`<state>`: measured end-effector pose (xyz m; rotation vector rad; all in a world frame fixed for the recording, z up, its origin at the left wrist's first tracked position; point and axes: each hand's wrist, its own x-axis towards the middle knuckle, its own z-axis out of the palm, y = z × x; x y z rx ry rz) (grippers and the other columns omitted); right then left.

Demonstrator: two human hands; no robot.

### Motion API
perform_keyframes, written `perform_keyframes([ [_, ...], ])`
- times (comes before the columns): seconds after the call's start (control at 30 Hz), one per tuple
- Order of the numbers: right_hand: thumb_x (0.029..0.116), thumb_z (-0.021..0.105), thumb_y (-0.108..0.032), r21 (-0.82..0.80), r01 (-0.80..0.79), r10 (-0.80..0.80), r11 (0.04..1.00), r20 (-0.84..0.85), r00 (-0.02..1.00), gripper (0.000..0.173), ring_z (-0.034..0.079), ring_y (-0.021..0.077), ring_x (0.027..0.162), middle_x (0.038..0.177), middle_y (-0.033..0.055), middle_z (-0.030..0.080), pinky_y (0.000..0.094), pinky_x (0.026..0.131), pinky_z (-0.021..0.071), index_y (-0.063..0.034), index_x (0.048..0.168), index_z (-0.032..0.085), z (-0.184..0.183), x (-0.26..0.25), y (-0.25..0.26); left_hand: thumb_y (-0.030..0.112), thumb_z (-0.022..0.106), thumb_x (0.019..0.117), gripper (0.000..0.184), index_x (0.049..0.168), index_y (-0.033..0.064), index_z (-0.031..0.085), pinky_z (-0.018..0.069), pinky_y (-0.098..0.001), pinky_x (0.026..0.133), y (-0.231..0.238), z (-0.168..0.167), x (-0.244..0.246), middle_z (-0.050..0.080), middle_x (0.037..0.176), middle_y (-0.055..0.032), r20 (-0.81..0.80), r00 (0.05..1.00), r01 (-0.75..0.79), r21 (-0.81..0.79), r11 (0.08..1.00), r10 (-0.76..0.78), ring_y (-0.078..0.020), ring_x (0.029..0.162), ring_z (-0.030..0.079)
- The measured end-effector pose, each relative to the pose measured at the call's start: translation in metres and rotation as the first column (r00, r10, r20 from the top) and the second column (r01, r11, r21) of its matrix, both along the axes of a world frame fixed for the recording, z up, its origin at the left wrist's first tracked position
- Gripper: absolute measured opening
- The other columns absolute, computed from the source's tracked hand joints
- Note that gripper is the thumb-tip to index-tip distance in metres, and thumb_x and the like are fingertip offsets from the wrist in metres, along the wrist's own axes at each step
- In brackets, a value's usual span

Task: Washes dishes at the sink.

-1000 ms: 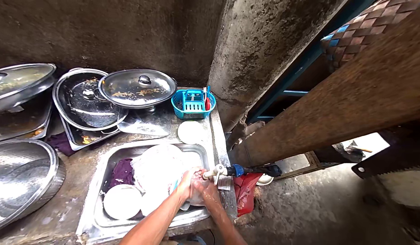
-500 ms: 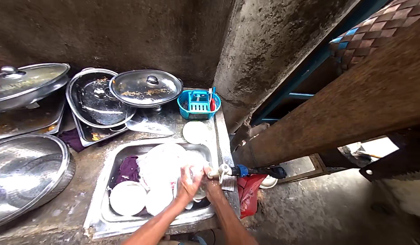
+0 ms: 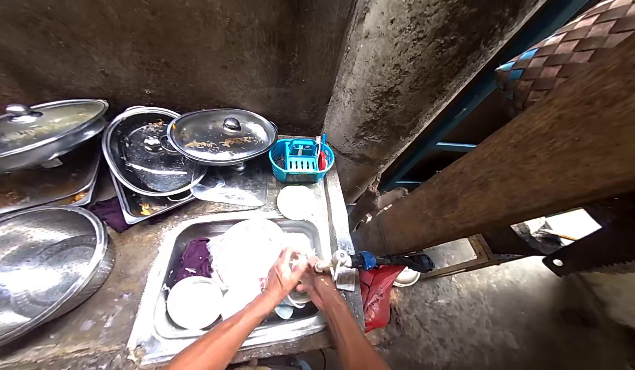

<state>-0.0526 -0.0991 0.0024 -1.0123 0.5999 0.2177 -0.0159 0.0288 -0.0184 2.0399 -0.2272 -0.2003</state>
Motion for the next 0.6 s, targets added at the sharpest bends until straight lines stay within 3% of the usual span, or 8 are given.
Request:
perform_keyframes([
  [0.03, 0.1044, 0.057, -0.011, -0.056, -0.128, 0.130, 0.990, 0.048, 0.990, 0.019, 0.072, 0.0173, 0.081, 0.097, 0.0107, 0.073, 0.0316, 0.061, 0.0601, 0.0015, 0.118, 0.061, 0.003, -0.003, -0.006, 0.029, 0.051, 0.1032, 0.037, 0.118, -0.0012, 0.067, 0.0546, -0.0451, 0.090, 0.000, 0.006, 0.005, 0.070, 0.107, -0.0163, -0.175, 0.984, -0.039, -0.069, 0.997, 0.027, -0.0248, 0.099, 0.068],
  [0.1, 0.0968, 0.068, -0.014, -0.318, -0.233, 0.270, 0.919, 0.075, 0.960, 0.026, 0.070, 0.0144, 0.090, 0.102, 0.0107, 0.073, 0.0309, 0.077, 0.0605, 0.0031, 0.115, 0.065, 0.005, -0.004, -0.014, 0.030, 0.036, 0.1106, 0.041, 0.101, 0.0037, 0.066, 0.0529, -0.0330, 0.063, -0.004, 0.015, 0.012, 0.064, 0.081, -0.0071, -0.532, 0.846, -0.124, -0.150, 0.981, 0.026, -0.0144, 0.069, 0.061],
  [0.17, 0.0964, 0.067, -0.007, -0.536, -0.152, 0.214, 0.831, 0.056, 0.975, 0.032, 0.066, 0.0147, 0.103, 0.112, 0.0166, 0.069, 0.0313, 0.095, 0.0543, 0.0093, 0.123, 0.062, -0.004, -0.006, -0.016, 0.037, 0.028, 0.1127, 0.048, 0.110, 0.0049, 0.064, 0.0543, -0.0367, 0.067, -0.007, 0.021, 0.011, 0.064, 0.085, -0.0072, -0.742, 0.659, -0.167, -0.298, 0.940, -0.118, -0.0171, 0.073, 0.062],
  [0.27, 0.0919, 0.063, 0.002, -0.667, 0.136, -0.073, 0.732, 0.121, 0.990, 0.030, 0.065, 0.0204, 0.107, 0.112, 0.0210, 0.067, 0.0346, 0.097, 0.0526, 0.0112, 0.120, 0.061, -0.013, -0.001, -0.004, 0.056, 0.036, 0.1079, 0.055, 0.126, 0.0114, 0.063, 0.0598, -0.0441, 0.067, -0.020, 0.019, 0.002, 0.070, 0.099, -0.0117, -0.751, 0.598, -0.112, -0.423, 0.899, -0.279, -0.0246, 0.082, 0.070],
  [0.37, 0.0862, 0.073, -0.001, -0.614, 0.172, -0.137, 0.771, 0.104, 0.985, 0.061, 0.059, 0.0263, 0.122, 0.131, 0.0259, 0.060, 0.0378, 0.106, 0.0489, 0.0112, 0.140, 0.048, -0.011, -0.006, 0.011, 0.048, 0.034, 0.1106, 0.056, 0.122, 0.0036, 0.066, 0.0563, -0.0427, 0.085, -0.027, -0.001, -0.007, 0.069, 0.104, -0.0127, -0.639, 0.765, -0.246, -0.403, 0.882, -0.078, -0.0210, 0.095, 0.067],
  [0.47, 0.0789, 0.084, -0.021, -0.603, 0.092, 0.007, 0.793, 0.160, 0.987, 0.086, 0.060, 0.0222, 0.125, 0.135, 0.0233, 0.061, 0.0345, 0.108, 0.0488, 0.0102, 0.147, 0.040, -0.008, -0.016, 0.006, 0.027, 0.039, 0.1112, 0.040, 0.104, 0.0007, 0.068, 0.0565, -0.0342, 0.079, -0.031, -0.016, -0.005, 0.068, 0.088, -0.0075, -0.541, 0.837, -0.394, -0.487, 0.779, 0.085, -0.0146, 0.083, 0.066],
  [0.53, 0.0714, 0.090, -0.030, -0.659, -0.045, 0.189, 0.751, 0.148, 0.971, 0.105, 0.060, 0.0205, 0.125, 0.136, 0.0229, 0.060, 0.0338, 0.109, 0.0478, 0.0101, 0.150, 0.034, -0.009, -0.023, -0.002, 0.023, 0.043, 0.1102, 0.037, 0.087, 0.0022, 0.064, 0.0555, -0.0283, 0.062, -0.033, -0.010, 0.001, 0.065, 0.070, -0.0043, -0.625, 0.774, -0.511, -0.525, 0.681, 0.099, -0.0119, 0.063, 0.063],
  [0.6, 0.0682, 0.092, -0.030, -0.665, -0.135, 0.300, 0.735, 0.140, 0.944, 0.115, 0.062, 0.0187, 0.122, 0.136, 0.0217, 0.060, 0.0330, 0.106, 0.0505, 0.0085, 0.154, 0.026, -0.010, -0.027, -0.005, 0.026, 0.042, 0.1116, 0.041, 0.084, 0.0035, 0.061, 0.0520, -0.0248, 0.053, -0.031, -0.001, 0.009, 0.061, 0.065, -0.0026, -0.682, 0.728, -0.538, -0.509, 0.673, 0.066, -0.0102, 0.053, 0.057],
])
